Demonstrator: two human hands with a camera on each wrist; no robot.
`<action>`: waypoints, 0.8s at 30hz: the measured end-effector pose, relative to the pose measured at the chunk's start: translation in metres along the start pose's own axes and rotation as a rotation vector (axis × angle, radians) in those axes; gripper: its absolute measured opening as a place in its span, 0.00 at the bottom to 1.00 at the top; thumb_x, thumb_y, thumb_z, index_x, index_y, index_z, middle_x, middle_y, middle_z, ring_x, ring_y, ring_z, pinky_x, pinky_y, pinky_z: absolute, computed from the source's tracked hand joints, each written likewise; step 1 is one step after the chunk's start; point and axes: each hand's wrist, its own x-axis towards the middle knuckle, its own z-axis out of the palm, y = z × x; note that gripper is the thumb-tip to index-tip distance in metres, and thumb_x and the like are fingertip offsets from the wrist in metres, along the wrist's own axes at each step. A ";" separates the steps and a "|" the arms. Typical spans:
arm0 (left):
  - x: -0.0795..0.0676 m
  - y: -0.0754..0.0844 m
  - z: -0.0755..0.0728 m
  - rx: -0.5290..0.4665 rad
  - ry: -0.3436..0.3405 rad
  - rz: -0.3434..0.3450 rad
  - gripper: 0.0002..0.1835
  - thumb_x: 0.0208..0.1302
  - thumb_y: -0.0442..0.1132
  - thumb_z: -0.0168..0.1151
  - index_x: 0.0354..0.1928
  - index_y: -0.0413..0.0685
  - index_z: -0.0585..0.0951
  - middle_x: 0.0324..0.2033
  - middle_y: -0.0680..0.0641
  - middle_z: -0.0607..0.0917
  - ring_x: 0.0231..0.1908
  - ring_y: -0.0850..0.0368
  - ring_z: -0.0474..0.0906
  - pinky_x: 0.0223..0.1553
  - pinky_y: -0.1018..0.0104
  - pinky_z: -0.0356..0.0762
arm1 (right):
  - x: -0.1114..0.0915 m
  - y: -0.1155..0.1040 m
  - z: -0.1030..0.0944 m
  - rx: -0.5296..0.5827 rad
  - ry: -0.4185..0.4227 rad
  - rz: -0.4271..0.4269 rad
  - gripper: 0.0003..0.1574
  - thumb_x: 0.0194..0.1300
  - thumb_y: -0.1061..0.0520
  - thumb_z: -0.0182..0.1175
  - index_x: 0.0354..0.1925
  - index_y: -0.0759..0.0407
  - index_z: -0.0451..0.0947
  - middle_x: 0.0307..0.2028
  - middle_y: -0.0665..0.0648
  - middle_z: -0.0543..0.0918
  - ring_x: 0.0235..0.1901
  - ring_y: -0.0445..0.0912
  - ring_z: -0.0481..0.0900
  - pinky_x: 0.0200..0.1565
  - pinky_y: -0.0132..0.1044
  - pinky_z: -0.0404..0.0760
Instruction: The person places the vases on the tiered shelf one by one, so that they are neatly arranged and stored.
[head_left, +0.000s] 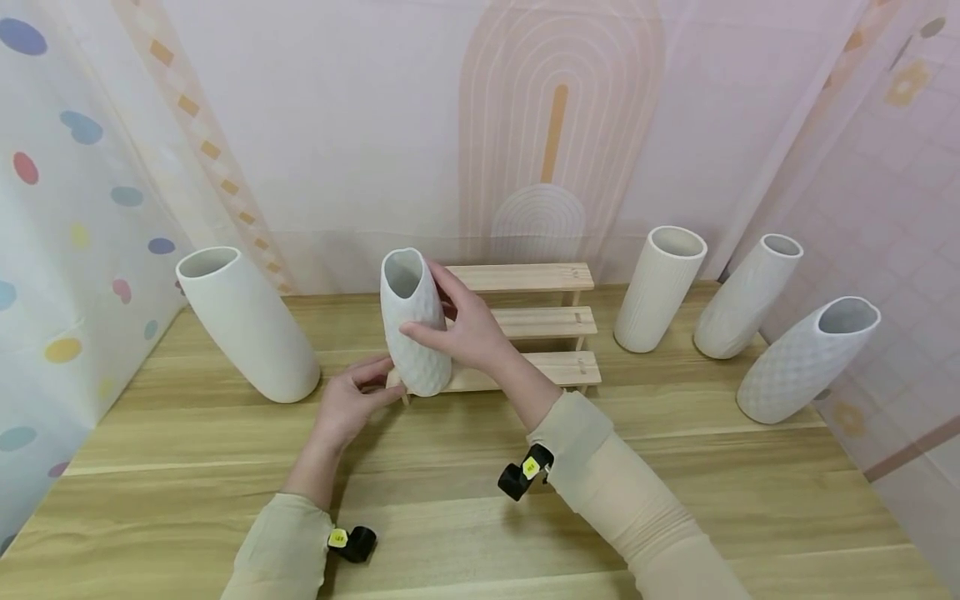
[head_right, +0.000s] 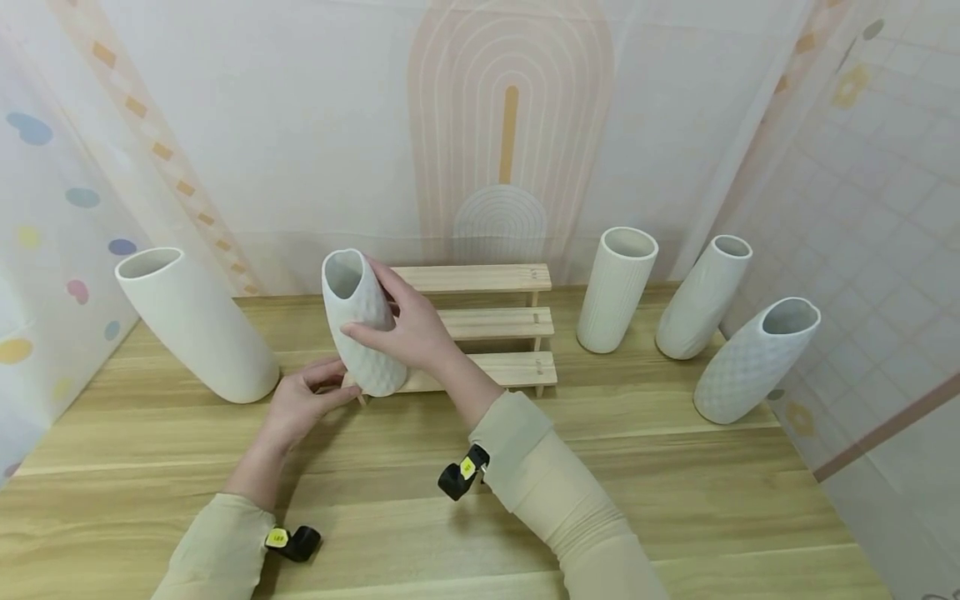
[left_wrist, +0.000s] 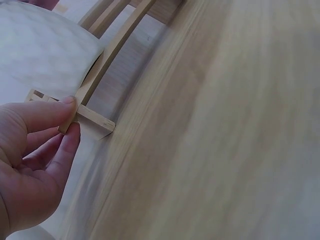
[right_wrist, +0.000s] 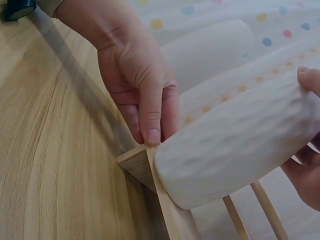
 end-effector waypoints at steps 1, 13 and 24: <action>0.000 0.000 0.000 0.001 0.001 0.003 0.27 0.59 0.35 0.73 0.61 0.37 0.79 0.64 0.38 0.74 0.57 0.45 0.73 0.49 0.75 0.73 | -0.001 0.000 0.000 -0.005 -0.003 0.011 0.51 0.59 0.58 0.71 0.75 0.50 0.59 0.65 0.52 0.71 0.59 0.45 0.72 0.60 0.41 0.72; -0.002 0.002 0.001 -0.005 -0.003 0.006 0.27 0.59 0.35 0.73 0.61 0.38 0.79 0.63 0.39 0.75 0.55 0.45 0.74 0.49 0.75 0.73 | -0.047 -0.001 -0.037 -0.087 -0.064 0.028 0.49 0.64 0.59 0.68 0.76 0.53 0.56 0.68 0.55 0.71 0.66 0.43 0.67 0.66 0.38 0.65; -0.003 0.005 0.001 -0.030 0.000 -0.019 0.28 0.59 0.35 0.73 0.62 0.37 0.78 0.65 0.38 0.73 0.57 0.44 0.72 0.47 0.77 0.72 | -0.110 0.000 -0.107 -0.177 -0.008 -0.008 0.47 0.62 0.68 0.66 0.75 0.57 0.58 0.65 0.60 0.74 0.65 0.54 0.70 0.66 0.46 0.65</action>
